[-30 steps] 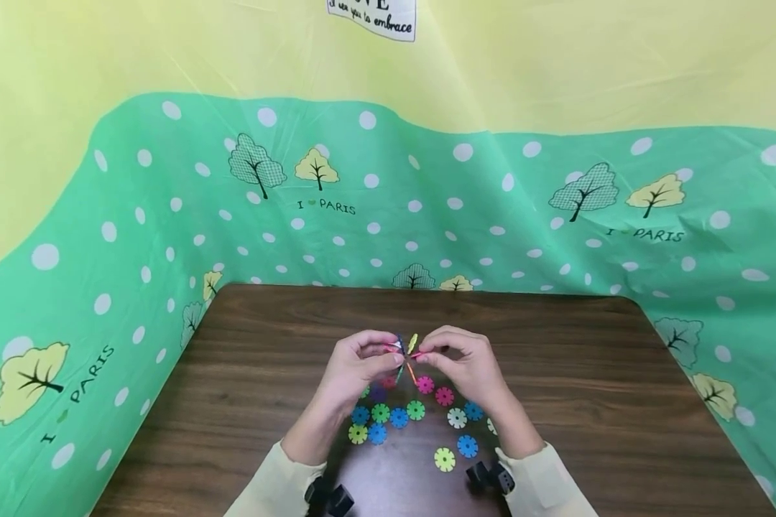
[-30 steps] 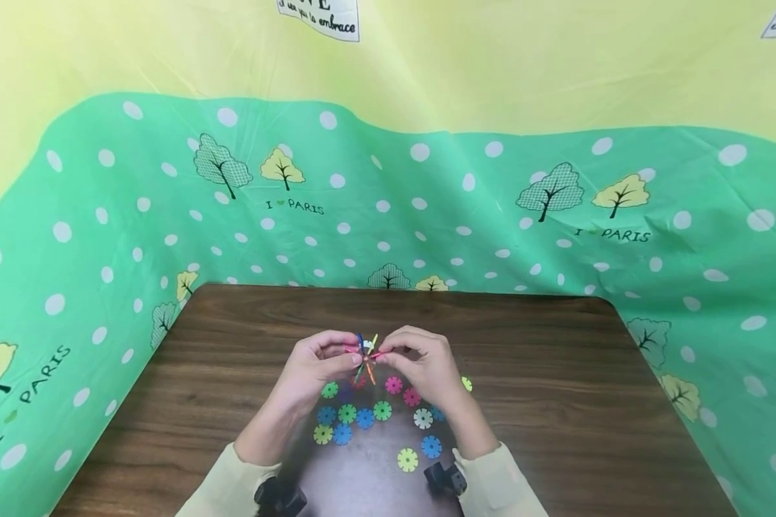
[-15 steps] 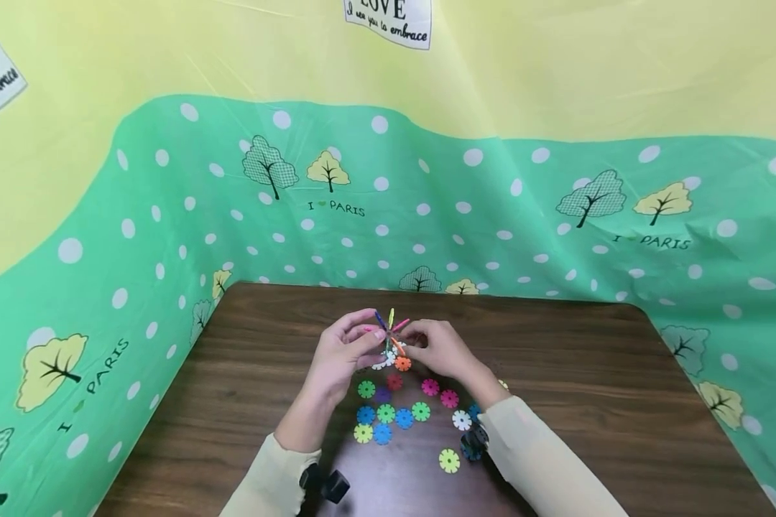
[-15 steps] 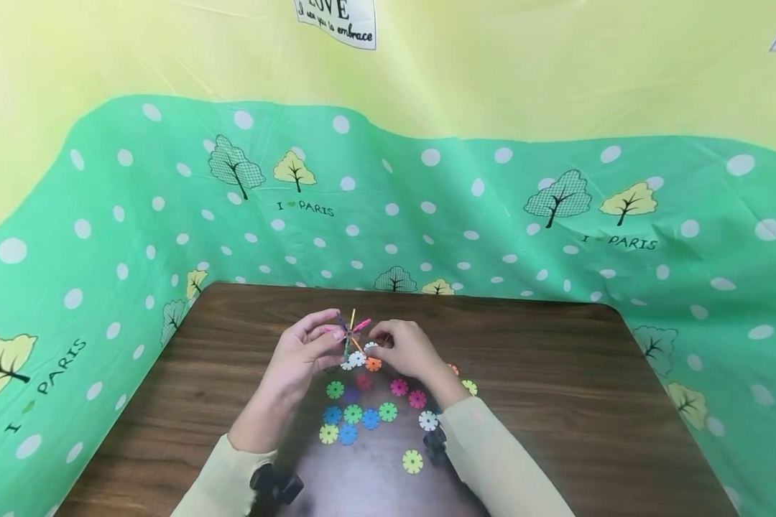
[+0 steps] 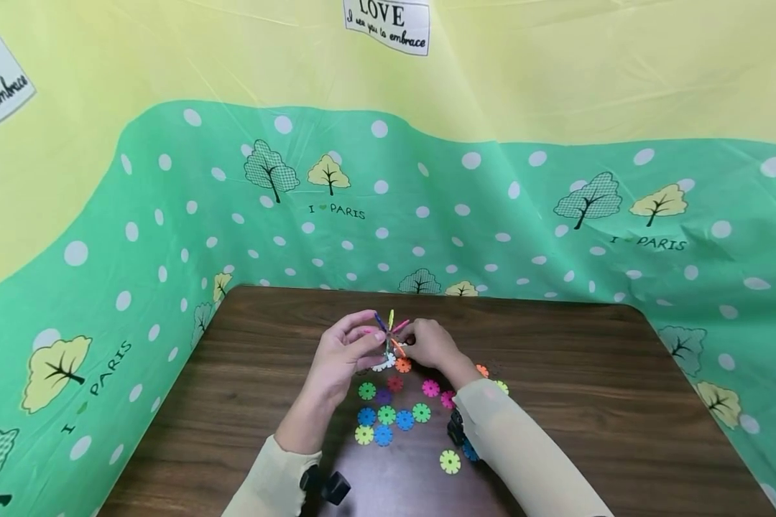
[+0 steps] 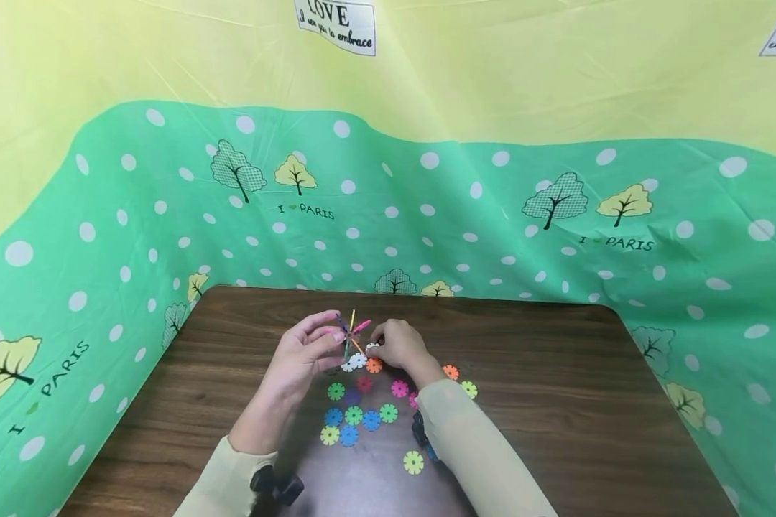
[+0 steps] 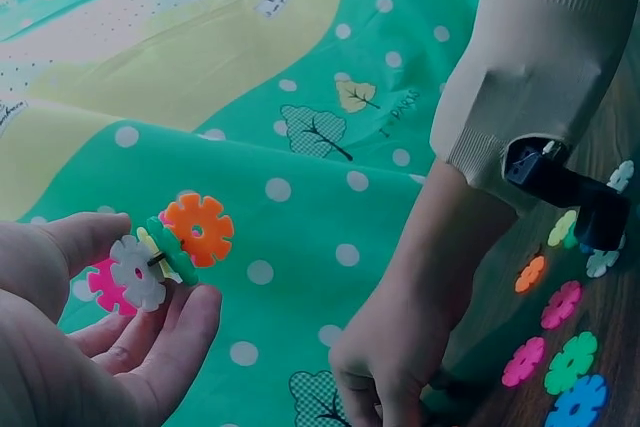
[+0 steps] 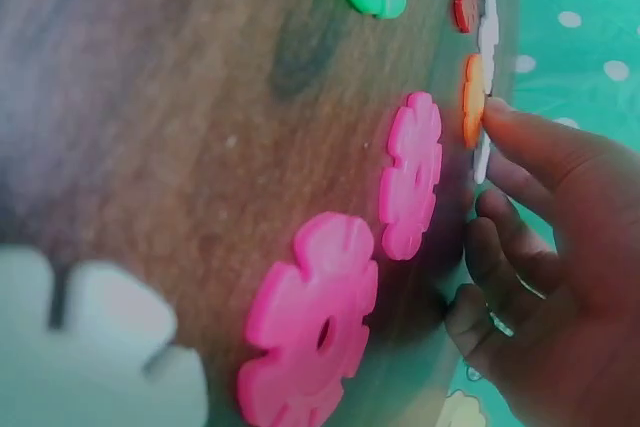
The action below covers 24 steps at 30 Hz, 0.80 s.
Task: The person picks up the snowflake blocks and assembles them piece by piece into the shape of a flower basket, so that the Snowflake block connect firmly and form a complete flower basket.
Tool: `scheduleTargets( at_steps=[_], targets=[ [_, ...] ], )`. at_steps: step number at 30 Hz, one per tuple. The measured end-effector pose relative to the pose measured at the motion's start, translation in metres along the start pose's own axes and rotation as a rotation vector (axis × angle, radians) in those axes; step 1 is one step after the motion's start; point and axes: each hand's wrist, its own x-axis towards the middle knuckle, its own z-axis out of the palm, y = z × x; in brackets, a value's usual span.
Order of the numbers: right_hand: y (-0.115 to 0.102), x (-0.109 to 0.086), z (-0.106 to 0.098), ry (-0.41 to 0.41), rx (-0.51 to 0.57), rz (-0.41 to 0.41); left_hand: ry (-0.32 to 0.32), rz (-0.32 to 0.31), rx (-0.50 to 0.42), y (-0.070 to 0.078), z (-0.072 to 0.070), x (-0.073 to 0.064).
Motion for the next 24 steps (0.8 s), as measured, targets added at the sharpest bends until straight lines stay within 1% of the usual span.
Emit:
scheduleTargets(
  at_steps=[4, 6, 10, 12, 16, 20, 24],
  targets=[
    [0.001, 0.0, -0.002, 0.01, 0.04, 0.004, 0.004, 0.002, 0.006, -0.001, 0.0, 0.001],
    [0.002, -0.002, -0.004, 0.026, 0.08, -0.011, 0.01, -0.006, -0.001, -0.002, 0.0, 0.001],
    [0.004, -0.009, -0.011, 0.087, 0.177, -0.049, 0.016, -0.019, -0.013, -0.003, 0.001, 0.001],
    [0.005, -0.014, -0.017, 0.133, 0.231, -0.079, 0.016, -0.019, -0.017, -0.003, 0.0, 0.002],
    [0.006, -0.029, -0.034, 0.241, 0.331, -0.152, 0.012, -0.01, -0.018, -0.006, 0.001, 0.003],
    [0.002, -0.049, -0.051, 0.345, 0.452, -0.224, -0.001, 0.011, -0.002, -0.011, 0.003, 0.004],
    [-0.005, -0.073, -0.058, 0.409, 0.592, -0.254, -0.037, 0.035, 0.027, -0.016, 0.007, 0.004]
  ],
)
